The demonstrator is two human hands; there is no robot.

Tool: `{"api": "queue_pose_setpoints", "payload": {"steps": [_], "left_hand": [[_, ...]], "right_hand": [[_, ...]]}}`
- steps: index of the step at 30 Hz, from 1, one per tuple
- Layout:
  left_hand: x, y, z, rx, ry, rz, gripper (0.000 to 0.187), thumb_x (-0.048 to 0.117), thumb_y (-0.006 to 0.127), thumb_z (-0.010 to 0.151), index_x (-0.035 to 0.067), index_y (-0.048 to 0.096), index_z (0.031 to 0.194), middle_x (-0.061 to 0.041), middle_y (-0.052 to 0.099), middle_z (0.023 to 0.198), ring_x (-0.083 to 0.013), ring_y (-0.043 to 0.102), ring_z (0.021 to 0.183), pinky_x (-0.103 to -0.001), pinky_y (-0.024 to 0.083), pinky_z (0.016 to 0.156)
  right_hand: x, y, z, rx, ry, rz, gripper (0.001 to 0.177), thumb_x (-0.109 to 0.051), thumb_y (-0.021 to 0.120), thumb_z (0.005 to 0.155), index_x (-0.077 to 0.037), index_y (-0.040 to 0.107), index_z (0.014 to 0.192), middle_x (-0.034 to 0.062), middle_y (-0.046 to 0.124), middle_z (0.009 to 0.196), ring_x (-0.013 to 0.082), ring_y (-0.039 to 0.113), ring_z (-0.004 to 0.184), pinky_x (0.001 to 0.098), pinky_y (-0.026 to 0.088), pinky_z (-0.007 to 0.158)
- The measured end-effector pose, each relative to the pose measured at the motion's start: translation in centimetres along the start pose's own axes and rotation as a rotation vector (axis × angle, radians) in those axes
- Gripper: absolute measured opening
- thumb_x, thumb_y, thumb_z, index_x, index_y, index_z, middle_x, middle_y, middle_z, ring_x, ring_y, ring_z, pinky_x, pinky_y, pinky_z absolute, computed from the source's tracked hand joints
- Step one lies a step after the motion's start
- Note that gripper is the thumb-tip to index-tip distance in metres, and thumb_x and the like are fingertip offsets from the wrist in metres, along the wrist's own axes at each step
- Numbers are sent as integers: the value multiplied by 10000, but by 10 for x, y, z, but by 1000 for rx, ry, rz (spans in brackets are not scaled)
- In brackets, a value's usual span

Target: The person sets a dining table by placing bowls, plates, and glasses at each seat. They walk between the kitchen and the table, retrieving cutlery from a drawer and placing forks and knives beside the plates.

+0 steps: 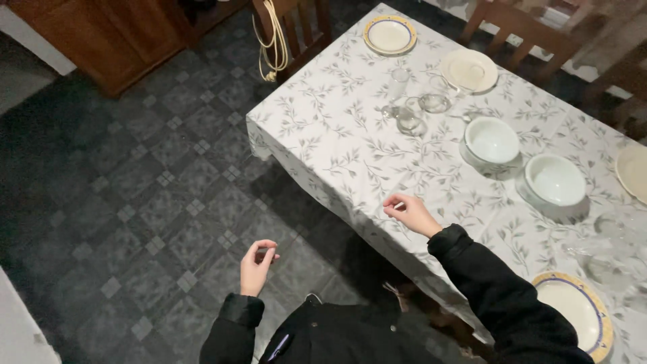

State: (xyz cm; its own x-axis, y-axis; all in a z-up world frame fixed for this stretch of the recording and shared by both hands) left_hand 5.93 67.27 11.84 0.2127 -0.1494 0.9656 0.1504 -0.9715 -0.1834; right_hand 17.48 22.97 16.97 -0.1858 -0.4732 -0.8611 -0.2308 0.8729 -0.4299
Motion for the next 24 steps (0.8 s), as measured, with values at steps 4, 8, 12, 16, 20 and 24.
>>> {"api": "queue_pose_setpoints", "payload": {"steps": [4,8,12,16,20,24], "left_hand": [[-8,-24,58,-30,-2,-51,89,33,664,968,34,715,1041,-128,762,1018,-219,763,765,-319,624,721],[-4,-25,120,-77,-16,-79,90,36,661,972,22,701,1052,-125,750,1027,-207,761,774,-305,623,726],[3,-21,214,-139,19,-70,100,42,655,982,20,688,1073,-115,731,1045,-180,747,787,-272,610,727],[29,-17,315,-158,34,-77,93,9,645,977,21,692,1056,-117,731,1043,-178,741,771,-267,607,724],[51,7,437,-198,54,-51,108,-4,635,981,18,705,1061,-124,739,1024,-181,745,764,-265,620,718],[85,44,530,-275,2,-9,133,50,614,999,55,688,1109,-91,722,801,-97,642,653,-209,599,655]], "right_hand": [[-14,47,45,-40,60,120,240,-143,789,850,-44,752,1066,150,728,912,250,769,820,323,646,682],[-17,70,100,-27,94,173,249,-151,787,866,-17,744,1072,168,713,928,271,767,838,376,650,723],[-30,74,176,20,67,253,267,-147,781,894,4,724,1106,182,695,961,288,756,851,389,649,734],[-33,70,265,85,35,357,293,-148,763,921,32,694,1141,210,686,991,303,747,864,407,643,748],[-42,38,369,219,-12,453,275,-126,741,947,46,682,1153,203,675,982,294,750,842,398,653,728],[-41,1,440,393,-20,541,242,-122,716,981,27,678,1168,178,666,976,257,754,816,357,671,712]]}}
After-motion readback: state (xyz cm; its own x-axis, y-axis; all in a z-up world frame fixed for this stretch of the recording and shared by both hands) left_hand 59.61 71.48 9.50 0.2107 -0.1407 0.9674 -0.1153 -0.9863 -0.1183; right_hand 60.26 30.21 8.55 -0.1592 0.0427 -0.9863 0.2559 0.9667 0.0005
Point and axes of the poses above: each hand's wrist, its own z-axis towards the middle knuckle, its own y-axis out of the palm, x = y × z, the point moved 7 cm from there along z, towards the middle knuckle
